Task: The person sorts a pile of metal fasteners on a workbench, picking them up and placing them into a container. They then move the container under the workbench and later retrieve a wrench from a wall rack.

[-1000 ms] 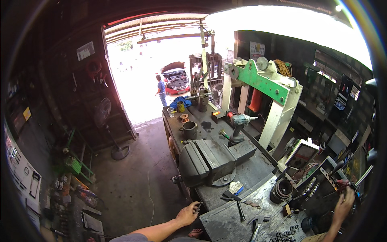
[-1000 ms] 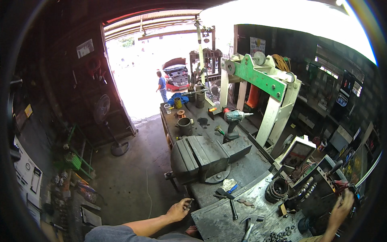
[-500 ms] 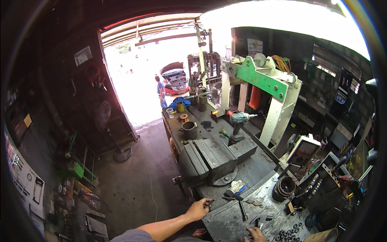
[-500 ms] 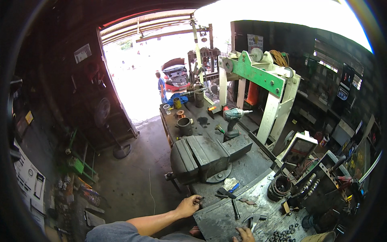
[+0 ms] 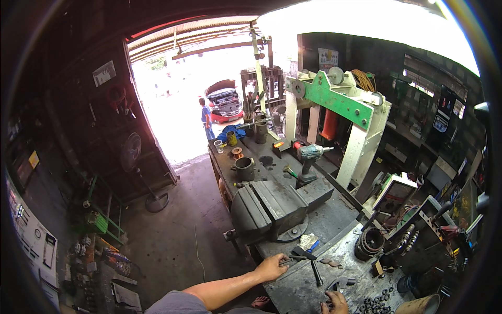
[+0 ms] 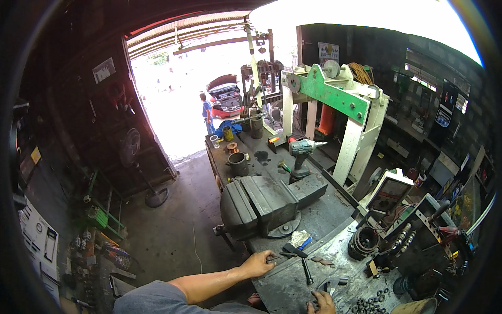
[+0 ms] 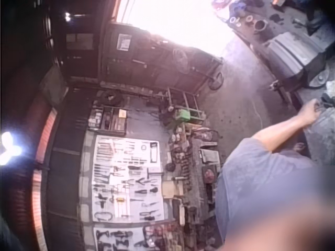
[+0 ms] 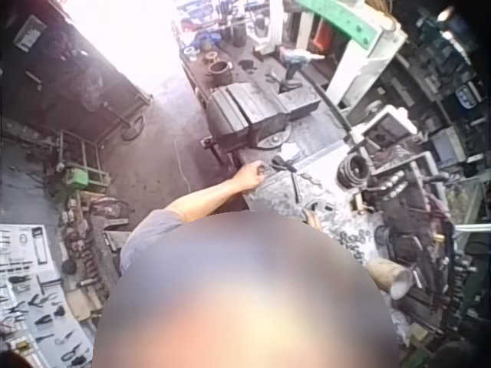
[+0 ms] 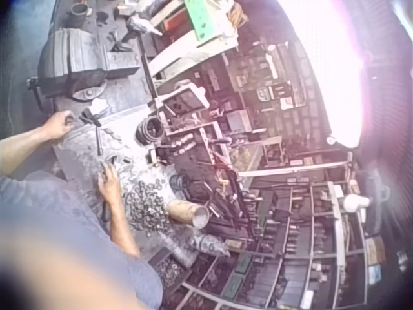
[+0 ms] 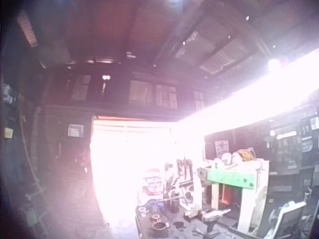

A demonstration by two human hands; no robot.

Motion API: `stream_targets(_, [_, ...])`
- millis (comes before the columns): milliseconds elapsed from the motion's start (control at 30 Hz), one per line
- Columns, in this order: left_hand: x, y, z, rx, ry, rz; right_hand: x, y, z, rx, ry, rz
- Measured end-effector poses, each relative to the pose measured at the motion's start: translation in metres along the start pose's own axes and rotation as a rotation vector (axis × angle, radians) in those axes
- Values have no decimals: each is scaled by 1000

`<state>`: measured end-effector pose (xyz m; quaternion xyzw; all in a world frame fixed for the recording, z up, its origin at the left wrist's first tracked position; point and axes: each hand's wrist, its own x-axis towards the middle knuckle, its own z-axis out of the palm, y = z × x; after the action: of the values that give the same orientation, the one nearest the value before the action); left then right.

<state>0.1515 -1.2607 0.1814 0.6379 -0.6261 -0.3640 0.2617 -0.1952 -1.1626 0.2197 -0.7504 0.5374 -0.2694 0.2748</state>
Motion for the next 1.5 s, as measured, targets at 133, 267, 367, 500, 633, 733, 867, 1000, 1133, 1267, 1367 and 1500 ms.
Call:
stream_targets(133, [4, 4, -5, 23, -32, -35, -4, -8, 13, -41, 8, -30])
stream_targets(267, [6, 1, -4, 28, -29, -31, -8, -20, 23, 50, -114, 35])
stream_targets(367, [5, -5, -2, 17, -26, 6, -10, -27, 25, 47, -164, 52])
stream_targets(500, [3, -12, -2, 24, -36, 24, -9, -29, 26, 104, -162, 62])
stream_targets(633, [-1, -13, -4, -6, -47, -10, -5, -24, 28, 90, -82, 13])
stream_targets(733, [-4, -12, -6, -19, -43, -31, -3, -22, 26, 66, -62, 3])
stream_targets(867, [-9, -13, -6, -6, -28, -32, -7, -29, 21, 67, -69, 2])
stream_targets(1000, [-11, -19, -5, -23, -26, -28, -13, -39, 19, 105, -99, 42])
stream_targets(1133, [-12, -24, -4, -39, 3, 7, -19, -42, 23, 105, -107, 23])
stream_targets(1267, [-12, -27, -4, -17, 16, 27, -23, -39, 28, 107, -121, 28])
stream_targets(1367, [-11, -29, -4, -55, -5, 22, -25, -35, 30, 114, -111, 43])
stream_targets(1500, [-8, -31, -4, 19, 36, 91, -24, -32, 30, 120, -95, 40])
